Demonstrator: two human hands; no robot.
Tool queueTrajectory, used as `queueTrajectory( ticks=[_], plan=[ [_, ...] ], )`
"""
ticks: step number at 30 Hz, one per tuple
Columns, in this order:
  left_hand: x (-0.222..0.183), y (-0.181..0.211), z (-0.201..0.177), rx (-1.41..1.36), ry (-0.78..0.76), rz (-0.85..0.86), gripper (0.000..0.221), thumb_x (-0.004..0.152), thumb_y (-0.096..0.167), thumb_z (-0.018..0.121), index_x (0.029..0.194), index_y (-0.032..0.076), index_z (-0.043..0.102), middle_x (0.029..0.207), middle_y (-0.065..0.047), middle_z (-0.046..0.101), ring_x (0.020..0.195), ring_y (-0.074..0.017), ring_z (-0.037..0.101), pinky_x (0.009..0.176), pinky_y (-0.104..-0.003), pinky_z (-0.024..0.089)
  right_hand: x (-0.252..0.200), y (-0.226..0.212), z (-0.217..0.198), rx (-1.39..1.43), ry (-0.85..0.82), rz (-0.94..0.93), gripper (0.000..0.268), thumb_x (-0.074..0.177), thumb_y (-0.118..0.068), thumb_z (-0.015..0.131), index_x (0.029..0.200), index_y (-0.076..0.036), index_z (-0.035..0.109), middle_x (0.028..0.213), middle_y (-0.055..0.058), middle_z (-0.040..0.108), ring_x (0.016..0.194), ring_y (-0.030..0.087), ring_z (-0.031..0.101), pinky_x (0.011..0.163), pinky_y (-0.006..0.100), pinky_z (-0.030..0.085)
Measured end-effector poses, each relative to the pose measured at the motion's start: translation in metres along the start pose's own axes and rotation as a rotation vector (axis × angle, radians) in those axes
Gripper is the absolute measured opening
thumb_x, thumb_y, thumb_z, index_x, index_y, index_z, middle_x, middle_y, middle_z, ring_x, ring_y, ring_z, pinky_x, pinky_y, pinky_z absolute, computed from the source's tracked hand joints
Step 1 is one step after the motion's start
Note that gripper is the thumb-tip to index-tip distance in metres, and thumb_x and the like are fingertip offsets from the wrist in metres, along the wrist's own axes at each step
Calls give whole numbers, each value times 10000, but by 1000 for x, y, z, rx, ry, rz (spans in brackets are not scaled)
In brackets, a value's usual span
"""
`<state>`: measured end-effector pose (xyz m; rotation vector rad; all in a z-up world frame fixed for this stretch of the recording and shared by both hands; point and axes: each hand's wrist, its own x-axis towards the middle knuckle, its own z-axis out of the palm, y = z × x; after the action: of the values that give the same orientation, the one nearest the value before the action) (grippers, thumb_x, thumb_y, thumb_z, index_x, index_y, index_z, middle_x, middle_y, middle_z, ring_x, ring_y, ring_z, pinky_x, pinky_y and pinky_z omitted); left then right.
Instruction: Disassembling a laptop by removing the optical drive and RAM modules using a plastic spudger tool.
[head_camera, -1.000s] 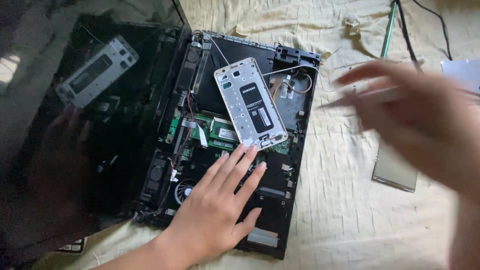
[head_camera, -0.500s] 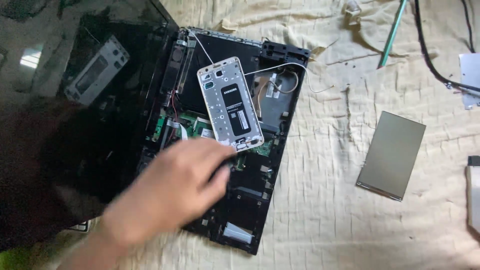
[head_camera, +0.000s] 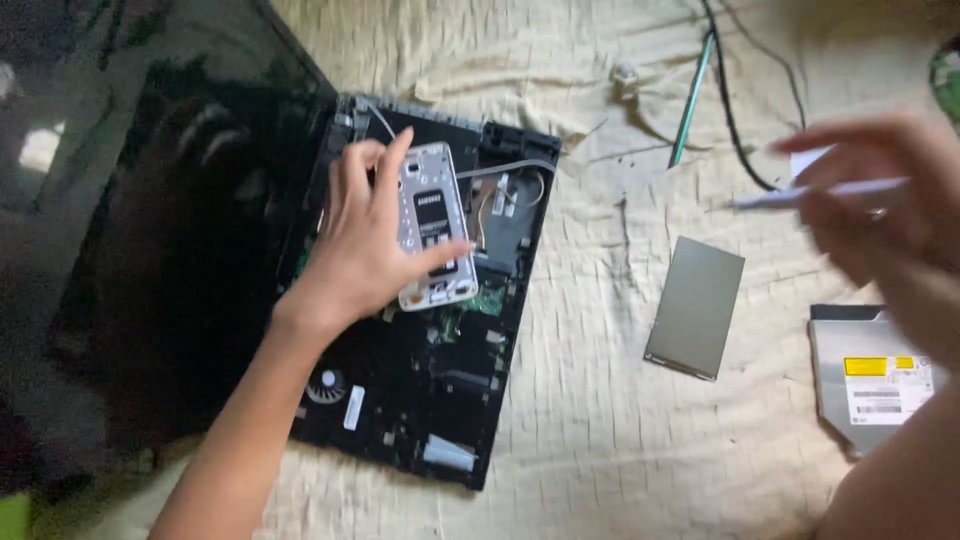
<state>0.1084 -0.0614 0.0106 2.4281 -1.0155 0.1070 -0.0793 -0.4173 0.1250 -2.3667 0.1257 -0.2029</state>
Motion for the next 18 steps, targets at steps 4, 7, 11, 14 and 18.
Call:
queueTrajectory(
  ticks=[4,7,11,14,18],
  plan=[
    [-11,-2,7,33,33,40,1228,806,633,857,1576,-58,196,1433,-287,324,1283,-456,380,1118,-569,304,3,-57,18,-25,-126,10,408,973,43,533,1377,92,497,887,178,639,592,210,610,395,295,488],
    [-9,0,25,17,57,-40,1155,875,672,742,1601,-21,169,1504,-290,302,1372,-463,346,1151,-601,266,15,-61,31,-86,-87,-27,372,965,82,592,1335,69,549,848,122,633,583,167,602,406,270,438],
    [-10,3,16,-31,94,-24,1013,913,494,769,1575,-41,221,1528,-290,334,1365,-461,392,1148,-569,295,37,-53,42,30,-49,-67,341,1042,76,534,1380,115,530,857,154,596,587,180,531,455,263,429],
    [-10,3,18,9,96,-18,1024,917,543,748,1574,-45,228,1567,-320,291,1431,-476,338,1198,-574,268,49,-42,45,3,-96,-84,358,1017,155,486,1371,101,497,821,185,598,660,220,626,456,278,517],
    [-9,6,16,17,60,-19,999,908,526,738,1565,-53,256,1560,-303,286,1427,-449,319,1191,-562,259,55,-35,38,-108,-128,39,381,968,78,547,1348,62,548,847,183,710,733,246,749,534,307,659]
  ],
)
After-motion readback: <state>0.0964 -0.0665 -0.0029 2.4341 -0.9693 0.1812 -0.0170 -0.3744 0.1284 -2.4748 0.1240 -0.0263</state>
